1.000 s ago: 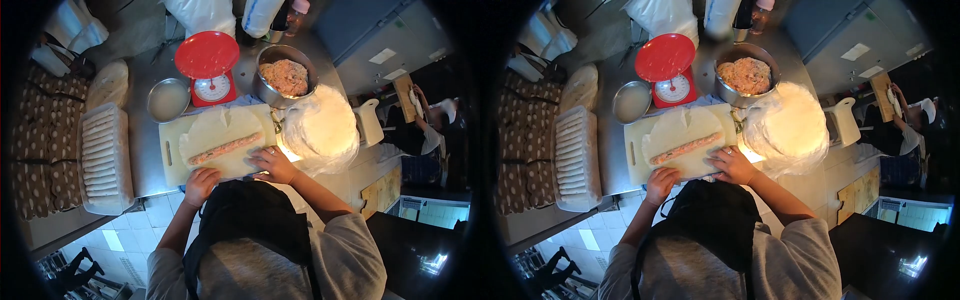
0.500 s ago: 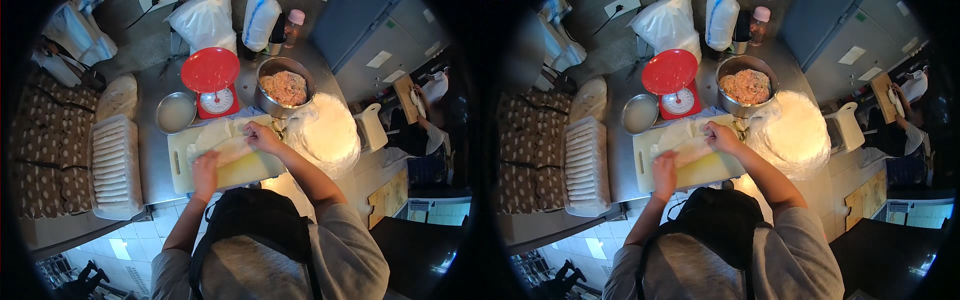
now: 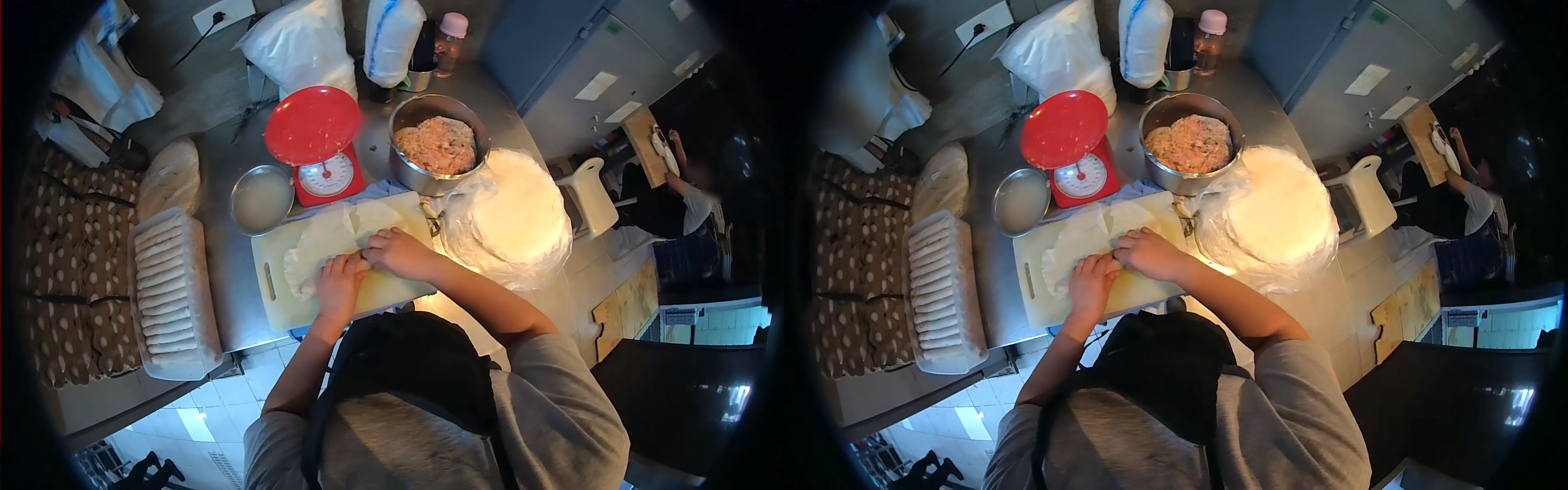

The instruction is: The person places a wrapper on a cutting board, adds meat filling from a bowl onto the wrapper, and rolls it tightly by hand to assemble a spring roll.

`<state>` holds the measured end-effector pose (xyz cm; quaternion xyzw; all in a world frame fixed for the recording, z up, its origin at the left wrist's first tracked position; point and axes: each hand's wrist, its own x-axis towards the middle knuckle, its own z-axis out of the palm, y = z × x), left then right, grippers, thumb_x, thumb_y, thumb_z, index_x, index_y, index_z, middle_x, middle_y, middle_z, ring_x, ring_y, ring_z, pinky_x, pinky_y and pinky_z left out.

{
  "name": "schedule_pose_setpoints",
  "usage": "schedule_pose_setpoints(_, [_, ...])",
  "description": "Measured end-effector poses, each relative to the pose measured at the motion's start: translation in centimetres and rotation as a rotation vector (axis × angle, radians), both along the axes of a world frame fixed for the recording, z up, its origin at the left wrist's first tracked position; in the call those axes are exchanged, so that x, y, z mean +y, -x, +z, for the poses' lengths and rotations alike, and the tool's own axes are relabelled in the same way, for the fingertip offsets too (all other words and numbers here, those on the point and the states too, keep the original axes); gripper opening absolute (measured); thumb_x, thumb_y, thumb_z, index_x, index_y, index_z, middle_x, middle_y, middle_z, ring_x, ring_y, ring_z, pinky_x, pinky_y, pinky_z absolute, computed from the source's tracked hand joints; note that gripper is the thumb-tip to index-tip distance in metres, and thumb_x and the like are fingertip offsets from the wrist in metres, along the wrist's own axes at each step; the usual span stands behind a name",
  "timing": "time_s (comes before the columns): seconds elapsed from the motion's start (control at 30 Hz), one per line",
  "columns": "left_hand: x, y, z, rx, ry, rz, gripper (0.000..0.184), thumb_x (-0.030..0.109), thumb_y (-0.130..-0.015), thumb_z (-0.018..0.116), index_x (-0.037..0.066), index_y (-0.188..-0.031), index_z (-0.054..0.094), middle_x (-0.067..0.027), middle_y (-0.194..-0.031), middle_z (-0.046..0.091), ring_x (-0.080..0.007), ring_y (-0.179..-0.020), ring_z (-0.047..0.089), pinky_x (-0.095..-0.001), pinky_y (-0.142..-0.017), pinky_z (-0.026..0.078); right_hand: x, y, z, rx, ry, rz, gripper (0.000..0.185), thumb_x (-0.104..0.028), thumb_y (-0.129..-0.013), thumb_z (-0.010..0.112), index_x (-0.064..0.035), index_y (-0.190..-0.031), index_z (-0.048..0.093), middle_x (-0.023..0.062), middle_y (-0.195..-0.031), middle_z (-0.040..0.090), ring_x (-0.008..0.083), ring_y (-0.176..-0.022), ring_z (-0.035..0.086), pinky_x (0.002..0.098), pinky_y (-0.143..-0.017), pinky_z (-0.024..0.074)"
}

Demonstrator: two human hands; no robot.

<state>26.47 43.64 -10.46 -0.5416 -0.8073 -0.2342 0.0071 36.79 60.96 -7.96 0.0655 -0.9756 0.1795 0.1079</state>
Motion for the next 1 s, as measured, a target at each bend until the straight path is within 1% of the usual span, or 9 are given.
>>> schedule_pose_setpoints(0.13, [0.0, 0.0, 0.2, -0.03, -0.027, -0.013, 0.035, 0.022, -0.073, 0.072, 0.011, -0.106, 0.065, -0.006, -0.098, 0.061, -0.0275, -0.092, 0.058, -0.041, -0.079, 0.046, -0.3, -0.1, -0.8, -0.033, -0.002, -0.034, 0.019, -0.019, -0.078, 0.058, -0.0083, -0.094, 0.063, 0.0051, -0.096, 0.055, 0.0241, -0.101, 0.055, 0.0392, -0.084, 0.0442])
schedule_pose_setpoints(0.23, [-0.2, -0.2, 0.6, -0.044, 0.02, -0.005, 0.038, 0.023, -0.073, 0.073, 0.011, -0.108, 0.064, -0.0076, -0.101, 0.061, -0.0288, -0.094, 0.058, -0.0409, -0.082, 0.047, -0.3, -0.3, -1.0, -0.003, 0.035, -0.04, 0.02, -0.019, -0.079, 0.057, -0.009, -0.095, 0.063, 0.0054, -0.096, 0.056, 0.0246, -0.1, 0.056, 0.0394, -0.084, 0.0443])
schedule_pose_setpoints(0.33, [-1.0, 0.5, 0.7, -0.107, -0.013, -0.025, 0.041, 0.022, -0.074, 0.073, 0.01, -0.113, 0.064, -0.0091, -0.103, 0.062, -0.0306, -0.097, 0.058, -0.0409, -0.086, 0.047, -0.3, 0.0, -0.1, -0.085, 0.009, -0.035, 0.022, -0.017, -0.076, 0.062, -0.0098, -0.096, 0.064, 0.0065, -0.095, 0.057, 0.0261, -0.097, 0.057, 0.0399, -0.083, 0.0451])
schedule_pose_setpoints(0.43, [-3.2, 2.5, 1.9, -0.123, -0.033, -0.02, 0.042, 0.024, -0.075, 0.072, 0.009, -0.114, 0.063, -0.0074, -0.103, 0.061, -0.0306, -0.1, 0.058, -0.0417, -0.088, 0.046, -0.9, 1.3, 0.7, -0.104, 0.13, 0.012, 0.027, -0.015, -0.07, 0.069, -0.0106, -0.097, 0.065, 0.0078, -0.095, 0.057, 0.0276, -0.095, 0.058, 0.041, -0.081, 0.046])
schedule_pose_setpoints(0.53, [-5.0, 3.9, 2.4, -0.225, 0.031, -0.004, 0.039, 0.023, -0.075, 0.072, 0.01, -0.111, 0.065, -0.0084, -0.101, 0.061, -0.0314, -0.097, 0.057, -0.0413, -0.087, 0.046, -2.5, 3.0, -0.7, -0.092, 0.275, 0.092, 0.032, -0.013, -0.066, 0.073, -0.011, -0.097, 0.065, 0.0082, -0.093, 0.056, 0.0287, -0.096, 0.058, 0.0412, -0.08, 0.0465])
schedule_pose_setpoints(0.63, [-5.6, 4.0, 1.9, -0.214, 0.076, -0.012, 0.036, 0.021, -0.074, 0.072, 0.011, -0.108, 0.066, -0.0084, -0.1, 0.061, -0.0308, -0.094, 0.057, -0.0406, -0.087, 0.046, -3.7, 3.8, -1.8, -0.144, 0.219, 0.068, 0.032, -0.015, -0.068, 0.072, -0.0124, -0.099, 0.065, 0.0074, -0.092, 0.055, 0.0286, -0.096, 0.058, 0.0422, -0.081, 0.0462])
schedule_pose_setpoints(0.83, [-6.2, 2.7, 1.6, -0.182, 0.055, 0.004, 0.035, 0.022, -0.076, 0.072, 0.011, -0.109, 0.066, -0.0075, -0.101, 0.061, -0.0301, -0.094, 0.057, -0.0415, -0.088, 0.044, -4.5, 2.5, -2.5, 0.03, 0.141, -0.018, 0.033, -0.018, -0.067, 0.073, -0.0149, -0.099, 0.064, 0.0063, -0.095, 0.056, 0.0285, -0.099, 0.057, 0.044, -0.081, 0.0454])
schedule_pose_setpoints(0.93, [-6.3, 2.7, 1.9, -0.188, 0.053, -0.039, 0.038, 0.024, -0.076, 0.072, 0.012, -0.112, 0.066, -0.0074, -0.104, 0.061, -0.0305, -0.098, 0.056, -0.0434, -0.091, 0.042, -4.4, 2.4, -1.5, -0.038, 0.156, -0.001, 0.033, -0.019, -0.066, 0.074, -0.0139, -0.096, 0.064, 0.0066, -0.095, 0.056, 0.0294, -0.1, 0.057, 0.0436, -0.081, 0.0457])
schedule_pose_setpoints(1.0, [-6.7, 3.2, 2.6, -0.186, 0.101, -0.019, 0.044, 0.026, -0.076, 0.074, 0.01, -0.116, 0.064, -0.0103, -0.109, 0.06, -0.0318, -0.103, 0.054, -0.0445, -0.094, 0.04, -4.6, 3.1, -1.1, -0.132, 0.174, 0.018, 0.034, -0.019, -0.068, 0.074, -0.0131, -0.099, 0.064, 0.007, -0.099, 0.056, 0.0297, -0.104, 0.055, 0.044, -0.085, 0.0444])
